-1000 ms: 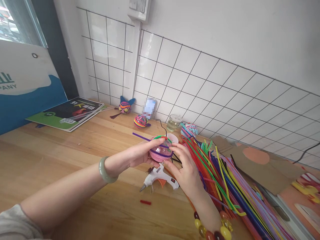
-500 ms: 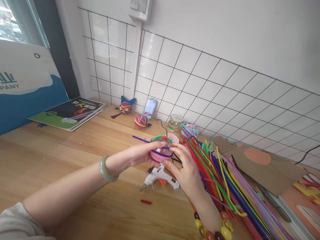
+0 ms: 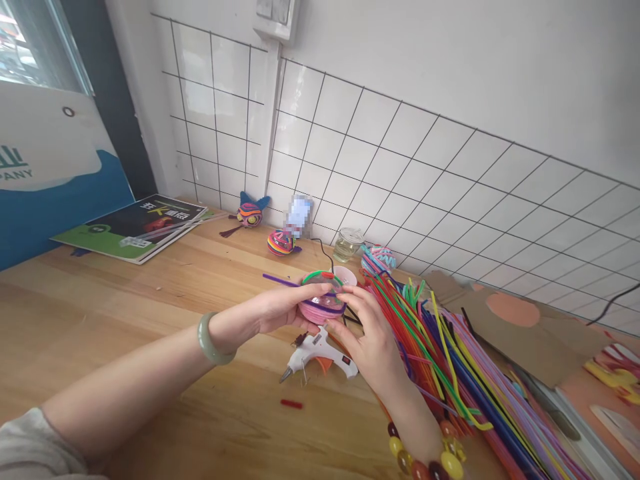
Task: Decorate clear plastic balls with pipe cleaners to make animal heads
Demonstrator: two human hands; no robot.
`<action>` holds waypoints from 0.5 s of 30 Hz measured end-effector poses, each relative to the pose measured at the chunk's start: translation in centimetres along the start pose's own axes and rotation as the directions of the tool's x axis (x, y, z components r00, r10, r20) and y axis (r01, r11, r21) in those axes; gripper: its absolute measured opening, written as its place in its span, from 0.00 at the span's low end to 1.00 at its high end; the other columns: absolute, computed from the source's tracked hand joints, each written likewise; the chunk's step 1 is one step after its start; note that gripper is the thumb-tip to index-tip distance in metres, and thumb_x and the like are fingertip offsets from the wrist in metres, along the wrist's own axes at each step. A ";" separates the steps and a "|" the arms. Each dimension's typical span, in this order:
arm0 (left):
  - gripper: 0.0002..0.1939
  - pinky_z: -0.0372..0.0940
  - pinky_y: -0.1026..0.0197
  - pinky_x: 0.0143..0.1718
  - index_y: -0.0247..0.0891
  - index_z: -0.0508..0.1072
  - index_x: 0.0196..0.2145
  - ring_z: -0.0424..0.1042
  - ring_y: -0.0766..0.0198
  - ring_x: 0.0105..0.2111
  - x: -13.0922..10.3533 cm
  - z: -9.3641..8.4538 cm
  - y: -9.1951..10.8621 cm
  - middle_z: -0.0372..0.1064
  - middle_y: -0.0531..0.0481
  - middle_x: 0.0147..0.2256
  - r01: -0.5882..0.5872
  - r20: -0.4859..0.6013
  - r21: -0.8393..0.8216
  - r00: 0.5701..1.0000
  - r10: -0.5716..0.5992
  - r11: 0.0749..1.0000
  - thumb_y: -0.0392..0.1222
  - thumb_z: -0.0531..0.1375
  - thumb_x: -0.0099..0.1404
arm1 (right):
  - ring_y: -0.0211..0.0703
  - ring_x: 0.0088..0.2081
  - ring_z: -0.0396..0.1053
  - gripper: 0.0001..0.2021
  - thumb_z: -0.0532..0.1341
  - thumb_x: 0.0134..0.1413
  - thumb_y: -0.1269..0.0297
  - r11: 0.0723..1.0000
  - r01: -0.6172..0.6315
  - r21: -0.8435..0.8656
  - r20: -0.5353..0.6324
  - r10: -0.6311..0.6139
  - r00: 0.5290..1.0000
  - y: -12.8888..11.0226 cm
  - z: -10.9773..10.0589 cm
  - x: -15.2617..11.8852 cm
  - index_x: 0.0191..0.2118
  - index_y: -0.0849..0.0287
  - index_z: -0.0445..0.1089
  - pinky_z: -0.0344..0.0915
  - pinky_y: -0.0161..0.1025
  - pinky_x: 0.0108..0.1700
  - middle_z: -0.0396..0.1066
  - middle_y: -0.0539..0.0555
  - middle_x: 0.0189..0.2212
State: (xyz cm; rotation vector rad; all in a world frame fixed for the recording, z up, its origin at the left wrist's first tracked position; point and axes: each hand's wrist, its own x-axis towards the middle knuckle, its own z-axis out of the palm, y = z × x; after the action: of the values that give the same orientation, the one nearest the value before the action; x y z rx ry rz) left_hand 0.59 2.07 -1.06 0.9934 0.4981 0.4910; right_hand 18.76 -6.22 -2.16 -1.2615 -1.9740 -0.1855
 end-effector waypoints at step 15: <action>0.22 0.71 0.64 0.31 0.38 0.73 0.48 0.75 0.64 0.32 0.1 -0.1 -0.1 0.76 0.46 0.39 0.012 0.000 0.030 1.000 -0.012 0.999 0.56 0.62 0.62 | 0.51 0.56 0.67 0.16 0.61 0.60 0.65 0.999 0.039 -0.014 -0.020 -0.039 0.999 0.0 -0.3 0.1 0.54 0.52 0.63 0.68 0.54 0.56 0.67 0.60 0.53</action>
State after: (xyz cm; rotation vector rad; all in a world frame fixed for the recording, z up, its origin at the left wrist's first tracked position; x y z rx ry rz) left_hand 0.68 2.15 -1.21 1.0183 0.5121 0.4737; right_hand 18.84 -6.29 -1.91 -1.2258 -1.9840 -0.2312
